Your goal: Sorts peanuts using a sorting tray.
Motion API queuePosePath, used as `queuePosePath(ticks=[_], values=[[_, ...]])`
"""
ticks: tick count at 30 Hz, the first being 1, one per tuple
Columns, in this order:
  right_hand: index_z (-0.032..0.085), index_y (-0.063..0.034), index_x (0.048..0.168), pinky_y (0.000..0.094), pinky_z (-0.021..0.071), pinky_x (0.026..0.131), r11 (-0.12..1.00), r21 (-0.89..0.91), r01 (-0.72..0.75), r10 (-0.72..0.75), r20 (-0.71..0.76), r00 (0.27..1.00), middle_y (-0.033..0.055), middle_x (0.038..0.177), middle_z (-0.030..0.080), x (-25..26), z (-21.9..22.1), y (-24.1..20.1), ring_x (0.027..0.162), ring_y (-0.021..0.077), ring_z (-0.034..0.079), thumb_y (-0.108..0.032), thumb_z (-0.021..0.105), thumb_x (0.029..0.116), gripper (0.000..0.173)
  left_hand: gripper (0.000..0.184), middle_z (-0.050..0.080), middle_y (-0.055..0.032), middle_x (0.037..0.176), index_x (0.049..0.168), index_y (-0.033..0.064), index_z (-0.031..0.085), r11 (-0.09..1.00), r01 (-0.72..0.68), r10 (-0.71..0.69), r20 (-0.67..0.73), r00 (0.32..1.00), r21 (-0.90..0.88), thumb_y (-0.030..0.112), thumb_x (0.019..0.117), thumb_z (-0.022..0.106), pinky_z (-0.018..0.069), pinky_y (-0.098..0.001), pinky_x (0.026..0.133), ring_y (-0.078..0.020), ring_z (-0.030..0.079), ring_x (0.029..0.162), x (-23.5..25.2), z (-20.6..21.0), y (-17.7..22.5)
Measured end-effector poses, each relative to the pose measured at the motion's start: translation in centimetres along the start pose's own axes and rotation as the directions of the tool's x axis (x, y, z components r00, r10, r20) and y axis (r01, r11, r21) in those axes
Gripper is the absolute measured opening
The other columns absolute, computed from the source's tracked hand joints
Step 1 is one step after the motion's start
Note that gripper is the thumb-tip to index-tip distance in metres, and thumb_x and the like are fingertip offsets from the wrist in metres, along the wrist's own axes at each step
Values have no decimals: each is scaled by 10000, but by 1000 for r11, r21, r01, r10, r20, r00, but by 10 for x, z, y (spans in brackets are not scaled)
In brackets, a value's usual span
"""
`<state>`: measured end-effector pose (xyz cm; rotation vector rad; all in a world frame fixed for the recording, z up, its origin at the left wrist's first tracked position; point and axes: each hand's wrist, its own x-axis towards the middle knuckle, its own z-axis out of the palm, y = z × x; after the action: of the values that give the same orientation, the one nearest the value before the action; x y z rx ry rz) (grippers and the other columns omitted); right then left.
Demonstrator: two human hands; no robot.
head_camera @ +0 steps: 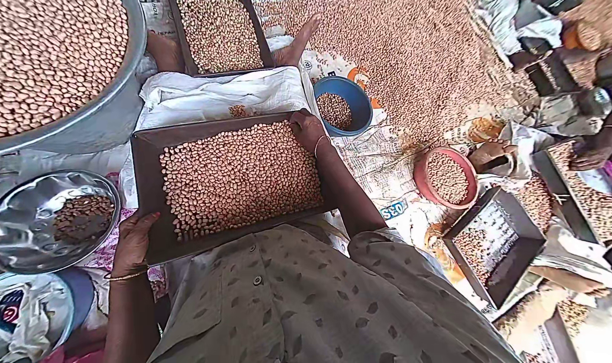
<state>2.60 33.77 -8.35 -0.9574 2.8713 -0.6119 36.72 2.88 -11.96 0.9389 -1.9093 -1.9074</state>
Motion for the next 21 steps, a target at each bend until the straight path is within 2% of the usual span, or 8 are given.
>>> queuePosePath(ticks=[4,6,8,9,11,13,16,21], values=[[704,52,1053,406,576,822,921,376,99,-15,-222,975,179,1022,713,-9,3,13,868,248,702,-69,615,977,169,200,676,178,796,1049,123,609,1000,-6,6,-4,1000,-19,24,985,447,571,-125,676,92,656,716,0,0,-1],[652,41,1025,261,575,629,627,772,104,220,-303,927,84,885,713,-14,-3,16,678,111,669,-33,543,1007,132,203,678,179,805,1058,117,612,1000,-9,9,-3,1000,-13,22,983,448,571,-121,682,95,655,722,0,-1,0],[596,-28,1070,274,602,610,215,970,116,501,-212,839,49,898,714,-14,-21,17,667,121,693,-195,384,1112,273,207,683,173,808,1059,113,612,1000,-13,12,-3,1000,-22,15,978,449,573,-126,684,91,658,728,1,0,-1],[575,-52,1089,297,609,643,128,989,79,571,-139,809,40,903,702,-14,-30,15,691,136,699,-311,343,1130,350,206,683,170,807,1058,114,613,1000,-12,11,-4,1000,-19,17,978,449,574,-128,681,89,659,727,1,-1,-2],[570,24,1157,338,635,713,234,972,-12,535,-119,836,95,954,700,-14,-30,8,748,177,729,-296,333,1132,399,200,683,165,802,1049,111,618,1000,-9,9,-6,1000,-4,24,977,453,575,-130,679,83,661,724,2,-2,-2],[648,76,1127,332,620,820,559,827,-60,343,-165,925,135,1005,729,-15,-13,-4,865,170,738,-136,442,1089,298,193,677,168,797,1040,109,614,1000,-4,4,-10,1000,2,30,983,447,572,-130,680,86,656,721,1,0,-1],[699,32,1248,507,465,1085,954,291,73,-16,-195,981,215,1295,679,-22,23,-26,1254,360,622,-37,552,987,307,200,683,172,812,1059,106,611,1000,-9,9,-6,1000,-3,35,978,443,575,-132,695,88,660,735,-1,1,1],[597,54,1376,560,425,1115,967,-13,255,-255,-60,965,252,1494,523,-64,49,-62,1401,433,486,7,594,938,441,188,677,171,821,1078,102,595,1000,-7,7,-10,1000,10,40,972,452,572,-129,706,89,660,749,0,0,1]])
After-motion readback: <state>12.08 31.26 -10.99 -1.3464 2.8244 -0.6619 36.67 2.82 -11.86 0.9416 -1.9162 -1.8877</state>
